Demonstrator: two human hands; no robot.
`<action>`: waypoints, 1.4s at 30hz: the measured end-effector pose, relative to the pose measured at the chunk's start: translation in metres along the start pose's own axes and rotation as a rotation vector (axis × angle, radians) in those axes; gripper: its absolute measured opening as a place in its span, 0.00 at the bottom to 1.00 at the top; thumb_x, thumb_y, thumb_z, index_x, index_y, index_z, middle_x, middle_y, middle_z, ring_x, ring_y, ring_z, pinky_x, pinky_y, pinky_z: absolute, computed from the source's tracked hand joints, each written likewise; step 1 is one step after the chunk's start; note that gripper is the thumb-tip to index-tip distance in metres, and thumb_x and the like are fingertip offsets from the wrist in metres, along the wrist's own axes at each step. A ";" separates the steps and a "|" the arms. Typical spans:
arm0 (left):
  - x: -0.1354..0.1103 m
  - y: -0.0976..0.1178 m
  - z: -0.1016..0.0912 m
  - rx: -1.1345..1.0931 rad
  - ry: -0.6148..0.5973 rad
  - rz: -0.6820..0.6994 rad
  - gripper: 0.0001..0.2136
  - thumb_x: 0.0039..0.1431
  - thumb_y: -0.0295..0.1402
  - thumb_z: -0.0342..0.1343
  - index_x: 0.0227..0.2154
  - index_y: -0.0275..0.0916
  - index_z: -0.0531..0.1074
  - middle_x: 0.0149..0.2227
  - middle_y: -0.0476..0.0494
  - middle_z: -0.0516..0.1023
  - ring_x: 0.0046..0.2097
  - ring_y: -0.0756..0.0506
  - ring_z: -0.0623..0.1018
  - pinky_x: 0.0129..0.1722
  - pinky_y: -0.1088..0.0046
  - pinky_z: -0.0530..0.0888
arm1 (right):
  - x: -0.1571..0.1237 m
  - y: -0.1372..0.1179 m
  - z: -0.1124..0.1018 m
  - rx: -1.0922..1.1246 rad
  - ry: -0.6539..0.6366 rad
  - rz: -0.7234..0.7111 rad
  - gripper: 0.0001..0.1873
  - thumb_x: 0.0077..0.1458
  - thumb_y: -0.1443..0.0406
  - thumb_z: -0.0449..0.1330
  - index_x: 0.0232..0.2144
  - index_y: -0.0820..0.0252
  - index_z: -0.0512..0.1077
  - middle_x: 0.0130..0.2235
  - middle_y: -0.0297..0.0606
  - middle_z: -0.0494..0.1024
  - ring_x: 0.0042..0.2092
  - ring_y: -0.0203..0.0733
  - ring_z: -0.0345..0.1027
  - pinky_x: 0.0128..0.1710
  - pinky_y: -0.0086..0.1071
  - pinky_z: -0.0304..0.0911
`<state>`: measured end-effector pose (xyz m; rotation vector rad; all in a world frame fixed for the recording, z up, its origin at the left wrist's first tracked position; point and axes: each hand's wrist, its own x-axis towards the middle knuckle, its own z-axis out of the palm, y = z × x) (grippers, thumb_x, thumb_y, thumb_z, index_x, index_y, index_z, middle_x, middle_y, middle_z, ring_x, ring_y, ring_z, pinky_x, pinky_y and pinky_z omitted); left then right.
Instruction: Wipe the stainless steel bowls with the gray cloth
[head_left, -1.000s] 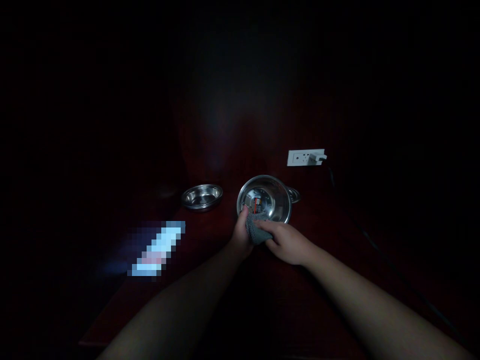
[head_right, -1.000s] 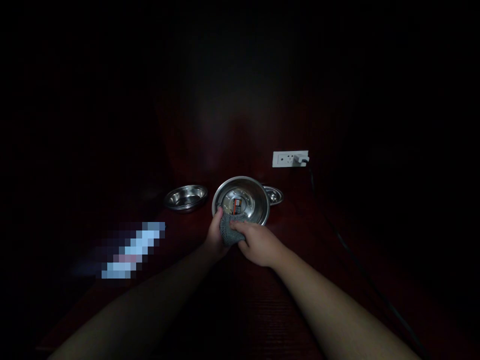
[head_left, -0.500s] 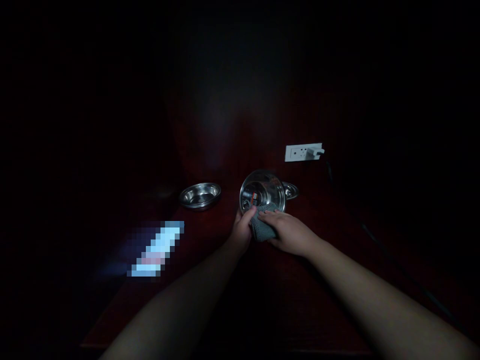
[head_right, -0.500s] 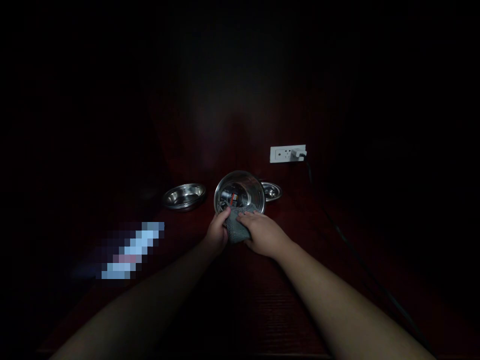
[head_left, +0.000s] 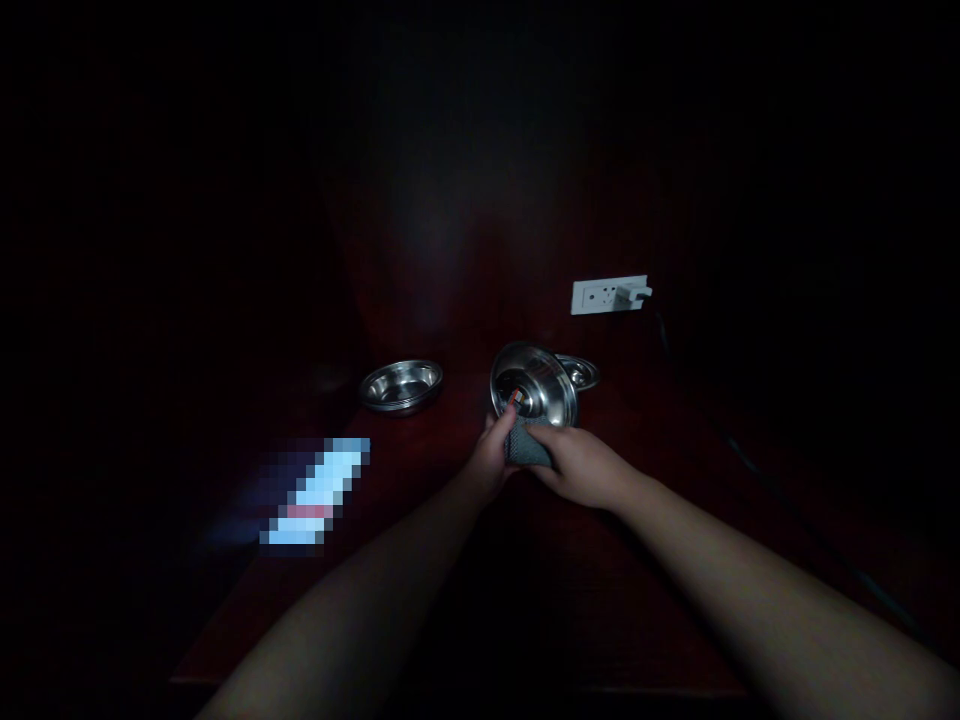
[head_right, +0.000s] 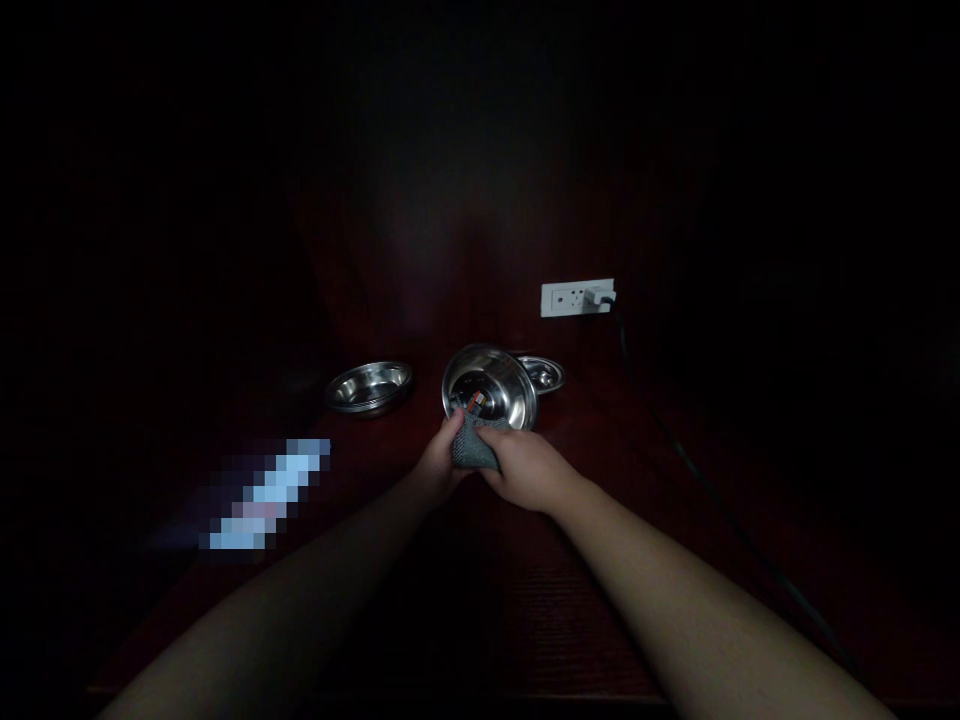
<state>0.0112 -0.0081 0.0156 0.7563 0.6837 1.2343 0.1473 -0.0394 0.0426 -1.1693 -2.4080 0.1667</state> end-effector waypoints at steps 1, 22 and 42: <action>0.001 -0.001 0.000 -0.011 -0.004 -0.001 0.24 0.50 0.43 0.56 0.50 0.41 0.63 0.49 0.39 0.71 0.46 0.40 0.73 0.42 0.63 0.72 | 0.000 -0.002 0.000 0.007 0.002 -0.004 0.15 0.50 0.66 0.54 0.42 0.60 0.67 0.41 0.42 0.75 0.39 0.43 0.70 0.38 0.33 0.61; -0.001 0.000 -0.004 0.028 -0.056 -0.041 0.26 0.50 0.47 0.55 0.51 0.46 0.60 0.52 0.39 0.68 0.48 0.39 0.72 0.41 0.59 0.72 | 0.002 0.001 -0.005 0.250 -0.007 -0.003 0.11 0.50 0.69 0.51 0.35 0.61 0.70 0.34 0.37 0.76 0.35 0.38 0.68 0.37 0.31 0.61; 0.001 -0.001 -0.004 0.032 -0.087 -0.089 0.28 0.50 0.50 0.53 0.52 0.43 0.59 0.51 0.33 0.69 0.45 0.37 0.74 0.40 0.54 0.72 | 0.005 0.020 0.006 0.624 0.087 0.109 0.17 0.56 0.57 0.48 0.36 0.62 0.72 0.38 0.38 0.76 0.40 0.41 0.68 0.45 0.38 0.61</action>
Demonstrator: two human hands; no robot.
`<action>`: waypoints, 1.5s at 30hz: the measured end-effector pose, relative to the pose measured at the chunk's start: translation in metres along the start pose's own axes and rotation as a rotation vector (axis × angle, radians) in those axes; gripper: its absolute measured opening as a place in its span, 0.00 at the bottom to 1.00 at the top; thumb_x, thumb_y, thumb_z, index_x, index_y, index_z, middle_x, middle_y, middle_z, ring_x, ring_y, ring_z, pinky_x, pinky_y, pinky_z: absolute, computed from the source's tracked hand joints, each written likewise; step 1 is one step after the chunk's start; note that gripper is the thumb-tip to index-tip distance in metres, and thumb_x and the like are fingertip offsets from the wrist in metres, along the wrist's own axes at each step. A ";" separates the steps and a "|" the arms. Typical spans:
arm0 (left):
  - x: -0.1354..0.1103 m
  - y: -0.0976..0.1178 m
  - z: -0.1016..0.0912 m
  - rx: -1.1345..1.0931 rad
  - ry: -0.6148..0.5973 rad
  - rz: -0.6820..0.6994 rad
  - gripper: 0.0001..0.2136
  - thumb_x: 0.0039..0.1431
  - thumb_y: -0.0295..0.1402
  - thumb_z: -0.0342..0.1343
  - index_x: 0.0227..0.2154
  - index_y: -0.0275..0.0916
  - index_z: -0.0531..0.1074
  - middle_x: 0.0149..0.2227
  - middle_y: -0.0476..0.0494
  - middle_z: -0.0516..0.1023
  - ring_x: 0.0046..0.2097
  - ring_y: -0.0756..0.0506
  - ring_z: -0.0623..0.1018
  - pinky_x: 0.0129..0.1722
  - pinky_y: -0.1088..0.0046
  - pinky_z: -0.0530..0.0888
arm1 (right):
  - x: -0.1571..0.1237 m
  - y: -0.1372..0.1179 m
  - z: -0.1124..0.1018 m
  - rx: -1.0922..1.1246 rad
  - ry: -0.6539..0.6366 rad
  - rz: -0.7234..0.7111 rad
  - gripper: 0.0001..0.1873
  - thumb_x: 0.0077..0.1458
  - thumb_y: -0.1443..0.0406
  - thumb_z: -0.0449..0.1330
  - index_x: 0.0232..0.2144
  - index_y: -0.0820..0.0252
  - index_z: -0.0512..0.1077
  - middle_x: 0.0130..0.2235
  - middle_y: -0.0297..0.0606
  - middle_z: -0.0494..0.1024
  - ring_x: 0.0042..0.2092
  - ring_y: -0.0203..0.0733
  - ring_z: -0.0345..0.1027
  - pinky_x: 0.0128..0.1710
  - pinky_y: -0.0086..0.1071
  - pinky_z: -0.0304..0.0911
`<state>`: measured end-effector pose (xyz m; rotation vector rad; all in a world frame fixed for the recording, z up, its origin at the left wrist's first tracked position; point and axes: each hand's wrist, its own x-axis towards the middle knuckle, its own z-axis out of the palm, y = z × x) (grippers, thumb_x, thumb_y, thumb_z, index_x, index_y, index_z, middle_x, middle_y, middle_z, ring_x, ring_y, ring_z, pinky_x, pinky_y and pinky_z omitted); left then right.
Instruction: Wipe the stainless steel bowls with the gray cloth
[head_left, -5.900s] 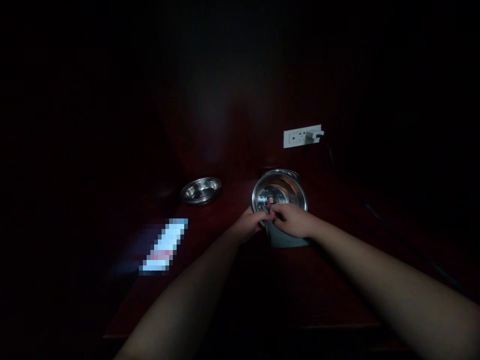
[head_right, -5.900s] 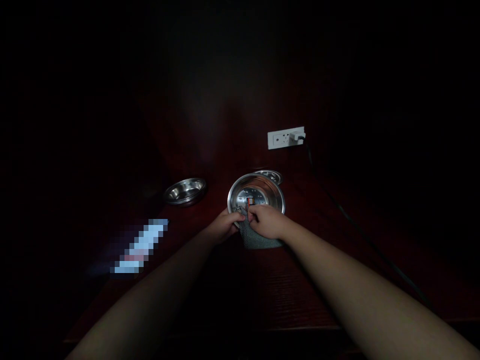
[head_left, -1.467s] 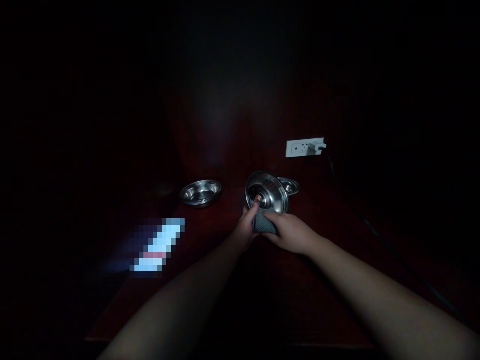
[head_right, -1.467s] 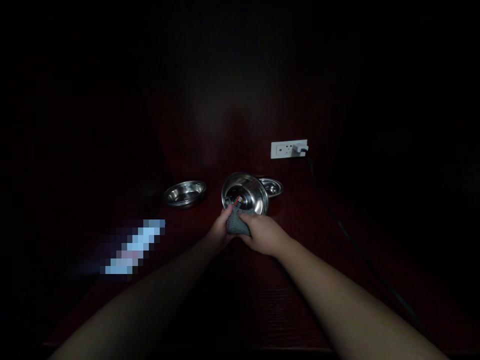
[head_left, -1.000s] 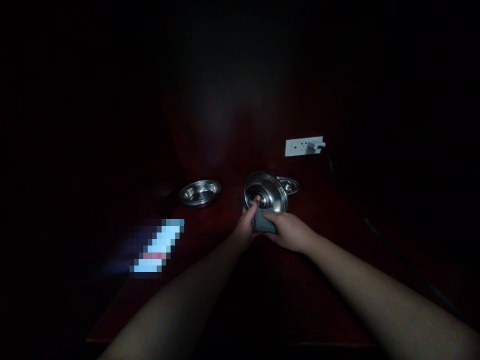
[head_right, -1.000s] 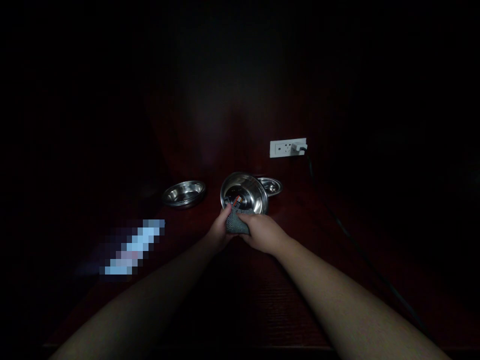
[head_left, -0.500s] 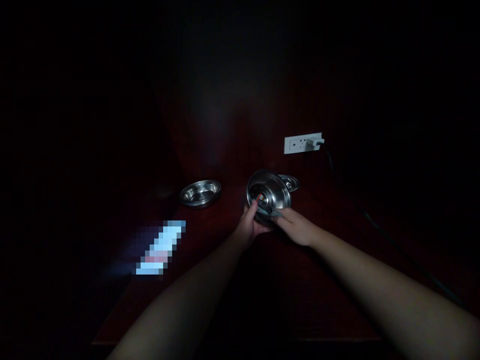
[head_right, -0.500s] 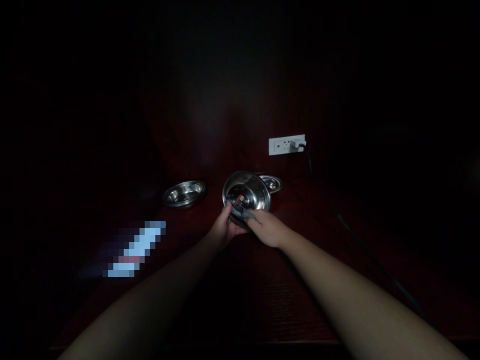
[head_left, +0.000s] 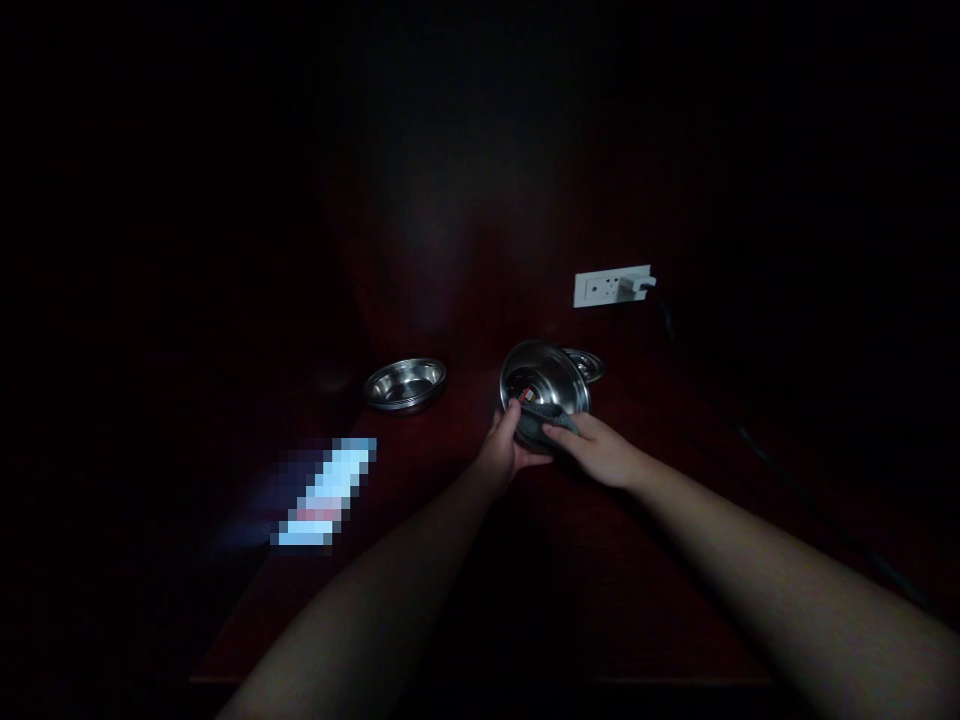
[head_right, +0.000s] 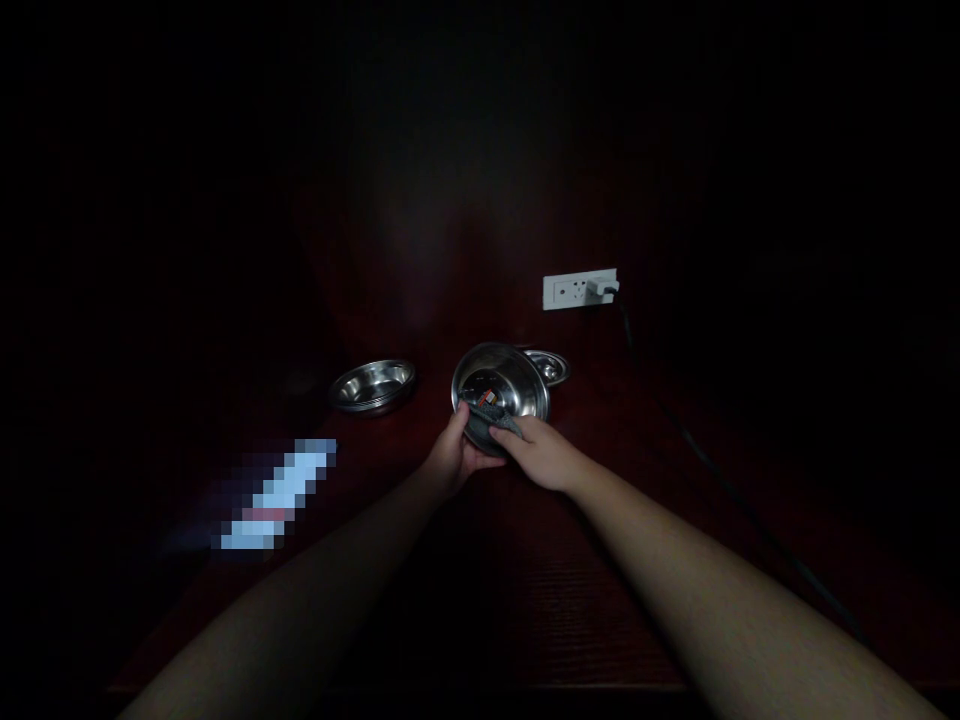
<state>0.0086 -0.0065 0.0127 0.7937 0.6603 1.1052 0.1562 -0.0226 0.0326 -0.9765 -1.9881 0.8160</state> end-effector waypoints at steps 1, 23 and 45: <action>0.000 0.000 -0.001 0.014 0.000 -0.005 0.28 0.49 0.51 0.53 0.52 0.43 0.59 0.51 0.33 0.69 0.45 0.36 0.75 0.39 0.54 0.73 | 0.000 0.002 0.000 0.056 0.038 0.012 0.18 0.57 0.56 0.48 0.39 0.62 0.71 0.40 0.39 0.76 0.43 0.42 0.68 0.48 0.39 0.60; -0.005 -0.005 -0.001 0.362 -0.040 0.093 0.30 0.43 0.29 0.61 0.51 0.43 0.57 0.44 0.36 0.72 0.34 0.42 0.77 0.31 0.61 0.75 | 0.000 -0.018 0.006 0.848 0.259 0.376 0.18 0.47 0.59 0.58 0.40 0.64 0.68 0.37 0.44 0.78 0.40 0.46 0.72 0.39 0.39 0.68; 0.000 0.000 -0.007 0.257 -0.017 0.023 0.25 0.46 0.35 0.60 0.48 0.36 0.63 0.40 0.35 0.75 0.35 0.41 0.77 0.25 0.68 0.76 | 0.002 -0.022 -0.013 1.193 0.317 0.544 0.23 0.36 0.72 0.50 0.40 0.62 0.66 0.31 0.41 0.76 0.35 0.47 0.72 0.39 0.46 0.68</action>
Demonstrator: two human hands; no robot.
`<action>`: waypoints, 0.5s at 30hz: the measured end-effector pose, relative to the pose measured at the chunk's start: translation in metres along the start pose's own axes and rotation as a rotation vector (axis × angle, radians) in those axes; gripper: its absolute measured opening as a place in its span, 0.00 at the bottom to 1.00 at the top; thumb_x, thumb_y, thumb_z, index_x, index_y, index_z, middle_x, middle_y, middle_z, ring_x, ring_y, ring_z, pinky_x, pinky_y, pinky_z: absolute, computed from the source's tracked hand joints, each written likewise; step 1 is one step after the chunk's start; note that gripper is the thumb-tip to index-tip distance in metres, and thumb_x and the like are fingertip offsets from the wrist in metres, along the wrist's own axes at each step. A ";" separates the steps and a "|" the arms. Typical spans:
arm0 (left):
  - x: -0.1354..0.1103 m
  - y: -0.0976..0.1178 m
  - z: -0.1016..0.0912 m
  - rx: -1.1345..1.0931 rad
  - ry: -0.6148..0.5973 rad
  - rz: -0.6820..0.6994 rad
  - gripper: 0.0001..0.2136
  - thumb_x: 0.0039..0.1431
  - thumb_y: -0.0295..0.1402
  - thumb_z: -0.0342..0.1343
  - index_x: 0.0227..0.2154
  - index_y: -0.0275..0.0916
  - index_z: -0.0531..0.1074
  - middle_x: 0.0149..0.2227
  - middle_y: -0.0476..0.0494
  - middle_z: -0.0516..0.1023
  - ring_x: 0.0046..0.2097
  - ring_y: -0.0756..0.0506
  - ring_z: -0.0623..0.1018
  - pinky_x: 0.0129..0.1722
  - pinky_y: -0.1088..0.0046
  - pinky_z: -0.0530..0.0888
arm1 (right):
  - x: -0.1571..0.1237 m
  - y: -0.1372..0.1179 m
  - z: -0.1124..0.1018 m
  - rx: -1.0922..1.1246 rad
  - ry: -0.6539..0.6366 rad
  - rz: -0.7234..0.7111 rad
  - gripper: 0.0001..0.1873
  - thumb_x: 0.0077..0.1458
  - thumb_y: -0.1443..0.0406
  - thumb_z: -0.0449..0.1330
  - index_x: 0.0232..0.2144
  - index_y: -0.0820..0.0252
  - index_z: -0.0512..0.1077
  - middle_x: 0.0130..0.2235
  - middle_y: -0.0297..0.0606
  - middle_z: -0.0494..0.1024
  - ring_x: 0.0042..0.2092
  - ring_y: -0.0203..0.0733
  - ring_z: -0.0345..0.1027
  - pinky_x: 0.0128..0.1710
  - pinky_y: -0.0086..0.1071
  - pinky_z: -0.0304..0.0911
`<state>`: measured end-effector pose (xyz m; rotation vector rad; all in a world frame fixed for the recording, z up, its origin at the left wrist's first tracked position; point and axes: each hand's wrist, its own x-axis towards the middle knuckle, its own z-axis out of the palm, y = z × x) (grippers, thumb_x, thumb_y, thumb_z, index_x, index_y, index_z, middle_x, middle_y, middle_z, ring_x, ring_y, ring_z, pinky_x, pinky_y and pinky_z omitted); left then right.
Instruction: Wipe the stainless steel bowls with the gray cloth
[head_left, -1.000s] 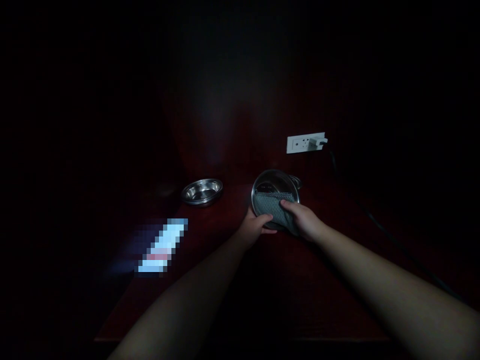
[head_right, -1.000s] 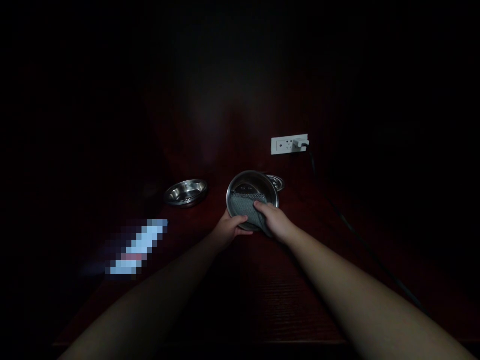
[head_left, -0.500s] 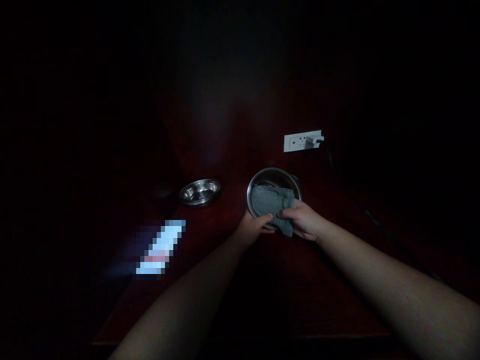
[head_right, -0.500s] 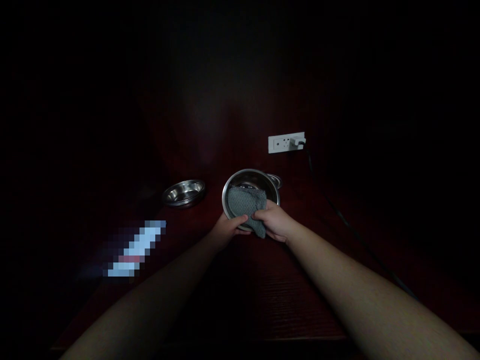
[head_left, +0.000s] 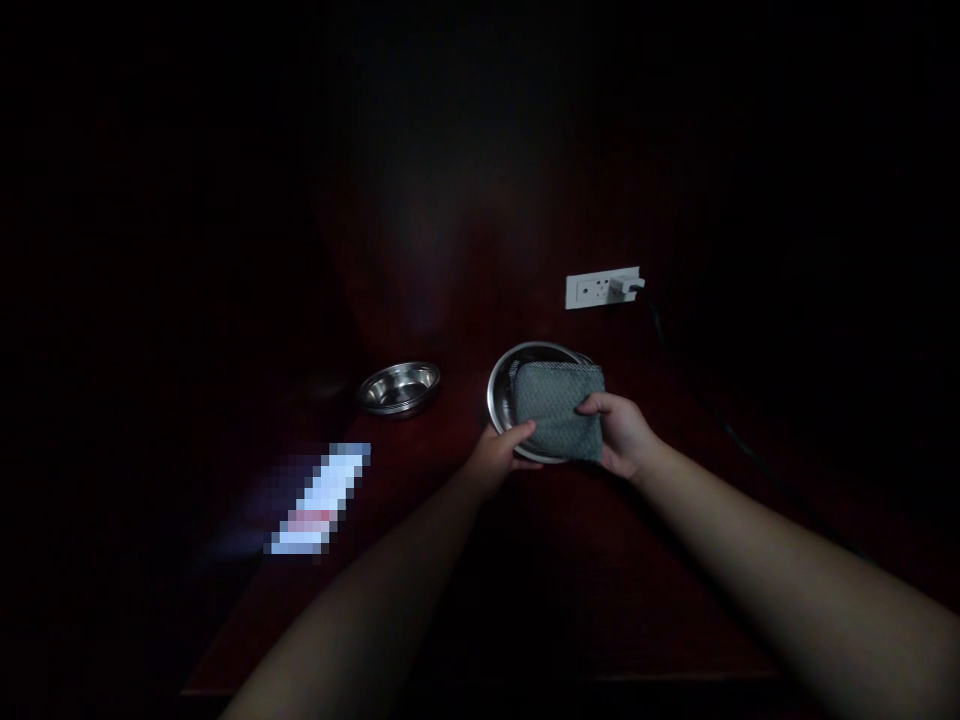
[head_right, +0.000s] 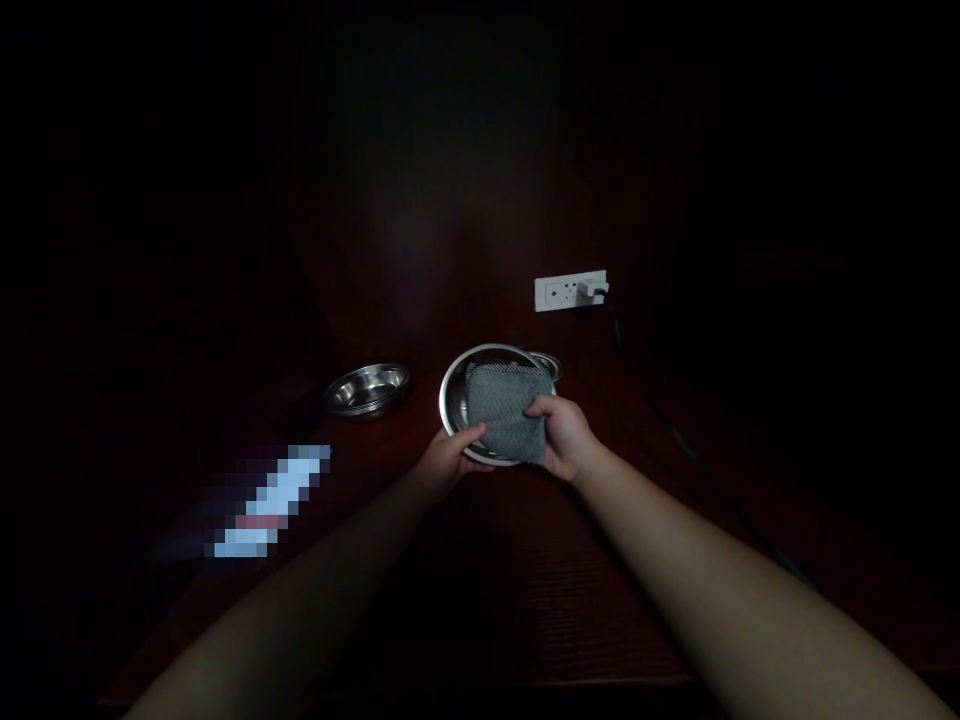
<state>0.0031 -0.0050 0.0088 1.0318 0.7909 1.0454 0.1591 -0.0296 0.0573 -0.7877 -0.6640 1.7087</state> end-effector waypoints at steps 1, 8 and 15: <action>0.000 0.000 0.000 -0.002 0.009 -0.002 0.24 0.46 0.34 0.59 0.47 0.36 0.64 0.40 0.36 0.76 0.34 0.42 0.77 0.25 0.68 0.76 | 0.001 0.000 -0.001 0.005 0.012 -0.007 0.23 0.36 0.71 0.50 0.40 0.62 0.66 0.31 0.41 0.76 0.36 0.47 0.72 0.39 0.46 0.68; 0.000 0.001 -0.001 -0.015 0.054 0.000 0.17 0.46 0.31 0.58 0.41 0.34 0.67 0.36 0.37 0.77 0.34 0.42 0.77 0.26 0.67 0.76 | 0.011 0.001 -0.006 -0.034 0.114 -0.183 0.15 0.39 0.70 0.52 0.34 0.61 0.67 0.28 0.39 0.75 0.34 0.46 0.72 0.38 0.45 0.69; 0.000 0.001 0.000 -0.008 0.062 0.001 0.18 0.43 0.27 0.56 0.41 0.34 0.67 0.36 0.37 0.77 0.36 0.40 0.78 0.30 0.64 0.76 | 0.021 0.001 -0.012 -0.359 0.310 -0.796 0.11 0.48 0.63 0.55 0.35 0.59 0.69 0.34 0.37 0.76 0.36 0.42 0.71 0.41 0.42 0.67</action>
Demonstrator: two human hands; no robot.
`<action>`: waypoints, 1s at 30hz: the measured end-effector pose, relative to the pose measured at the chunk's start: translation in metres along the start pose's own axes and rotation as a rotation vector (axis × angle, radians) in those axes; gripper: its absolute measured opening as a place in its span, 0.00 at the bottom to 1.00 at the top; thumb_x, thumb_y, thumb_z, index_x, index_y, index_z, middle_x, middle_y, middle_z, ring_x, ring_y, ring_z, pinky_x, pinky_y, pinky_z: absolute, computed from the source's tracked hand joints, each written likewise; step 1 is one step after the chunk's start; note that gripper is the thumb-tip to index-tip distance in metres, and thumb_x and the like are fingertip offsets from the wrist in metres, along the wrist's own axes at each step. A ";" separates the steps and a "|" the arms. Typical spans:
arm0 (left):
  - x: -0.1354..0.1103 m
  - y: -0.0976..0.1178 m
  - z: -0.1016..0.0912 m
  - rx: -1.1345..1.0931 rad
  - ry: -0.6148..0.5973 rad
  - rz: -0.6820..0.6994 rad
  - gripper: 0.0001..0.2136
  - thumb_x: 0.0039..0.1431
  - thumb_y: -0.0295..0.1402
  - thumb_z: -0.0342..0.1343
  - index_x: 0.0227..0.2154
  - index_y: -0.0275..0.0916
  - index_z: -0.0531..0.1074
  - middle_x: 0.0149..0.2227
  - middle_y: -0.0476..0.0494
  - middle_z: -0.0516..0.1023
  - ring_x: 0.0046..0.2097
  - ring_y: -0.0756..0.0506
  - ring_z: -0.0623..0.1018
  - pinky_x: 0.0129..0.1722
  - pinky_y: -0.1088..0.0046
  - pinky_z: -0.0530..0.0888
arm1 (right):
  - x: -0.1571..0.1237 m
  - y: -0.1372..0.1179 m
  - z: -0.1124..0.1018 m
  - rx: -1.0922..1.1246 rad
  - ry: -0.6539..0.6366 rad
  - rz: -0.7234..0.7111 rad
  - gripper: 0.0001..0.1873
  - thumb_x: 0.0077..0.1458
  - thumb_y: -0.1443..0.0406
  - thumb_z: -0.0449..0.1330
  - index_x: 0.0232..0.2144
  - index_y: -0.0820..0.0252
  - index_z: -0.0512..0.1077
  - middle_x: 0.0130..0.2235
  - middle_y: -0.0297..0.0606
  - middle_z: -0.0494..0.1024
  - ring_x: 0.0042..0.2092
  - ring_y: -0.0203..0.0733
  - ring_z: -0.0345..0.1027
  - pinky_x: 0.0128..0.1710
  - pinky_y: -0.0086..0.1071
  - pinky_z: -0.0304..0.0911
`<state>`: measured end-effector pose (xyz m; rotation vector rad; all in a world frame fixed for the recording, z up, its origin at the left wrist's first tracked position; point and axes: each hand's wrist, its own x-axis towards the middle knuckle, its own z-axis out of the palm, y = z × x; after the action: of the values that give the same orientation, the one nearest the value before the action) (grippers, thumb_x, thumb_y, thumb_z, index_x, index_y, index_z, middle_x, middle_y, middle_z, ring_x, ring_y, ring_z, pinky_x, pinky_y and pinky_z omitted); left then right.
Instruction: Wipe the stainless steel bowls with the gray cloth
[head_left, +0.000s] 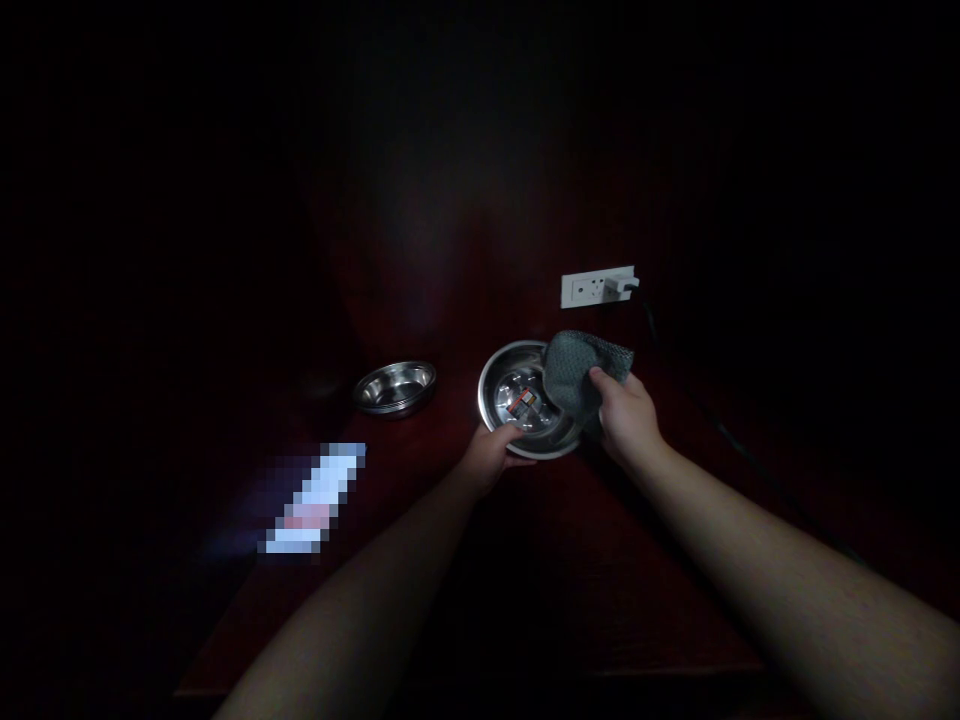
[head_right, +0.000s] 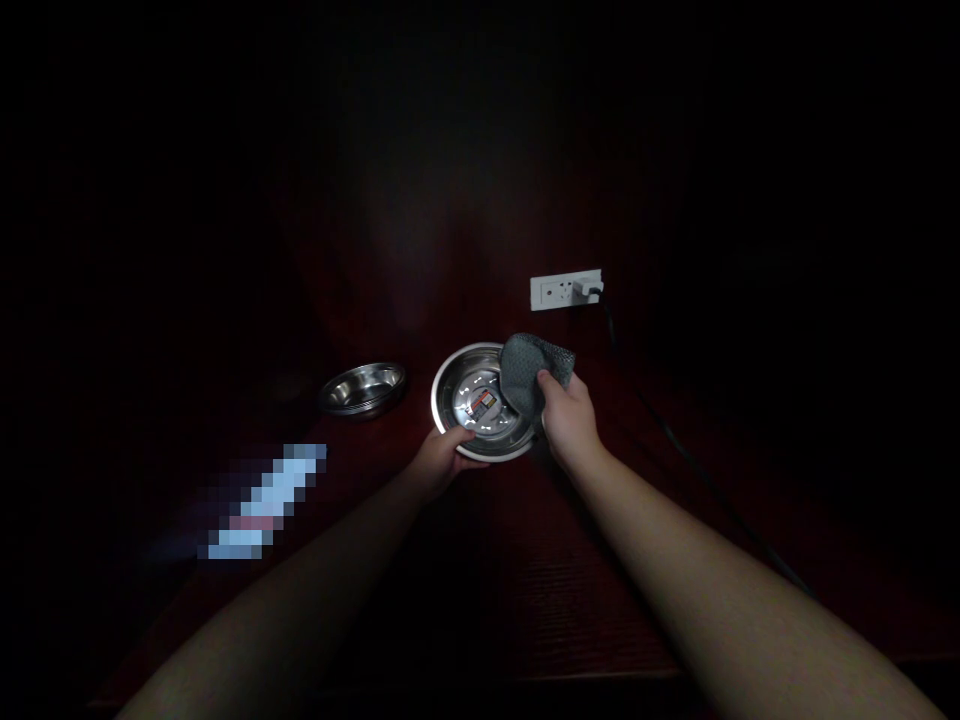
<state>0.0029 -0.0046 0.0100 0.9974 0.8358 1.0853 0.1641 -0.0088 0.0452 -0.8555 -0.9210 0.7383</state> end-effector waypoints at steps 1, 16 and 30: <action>0.000 0.000 0.001 0.010 0.001 -0.001 0.18 0.43 0.26 0.56 0.41 0.34 0.67 0.35 0.37 0.77 0.35 0.41 0.78 0.30 0.63 0.76 | -0.001 -0.002 -0.001 -0.087 -0.010 -0.123 0.11 0.49 0.63 0.55 0.35 0.59 0.69 0.36 0.37 0.76 0.37 0.42 0.71 0.43 0.41 0.66; 0.002 0.001 0.001 -0.110 -0.030 -0.021 0.15 0.41 0.26 0.53 0.37 0.32 0.70 0.35 0.38 0.77 0.35 0.42 0.77 0.37 0.60 0.75 | -0.025 0.000 0.000 -0.759 -0.981 -0.463 0.26 0.47 0.74 0.50 0.49 0.57 0.67 0.51 0.40 0.71 0.52 0.44 0.64 0.54 0.42 0.58; -0.001 0.005 -0.001 -0.257 -0.101 -0.055 0.14 0.49 0.33 0.51 0.39 0.35 0.69 0.39 0.40 0.76 0.42 0.42 0.75 0.42 0.59 0.72 | -0.026 0.000 -0.001 -0.779 -1.015 -0.343 0.22 0.49 0.69 0.55 0.50 0.58 0.66 0.49 0.42 0.72 0.50 0.45 0.66 0.51 0.41 0.59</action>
<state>-0.0003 -0.0045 0.0145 0.8015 0.6202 1.0561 0.1541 -0.0306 0.0351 -0.9334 -2.3000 0.4749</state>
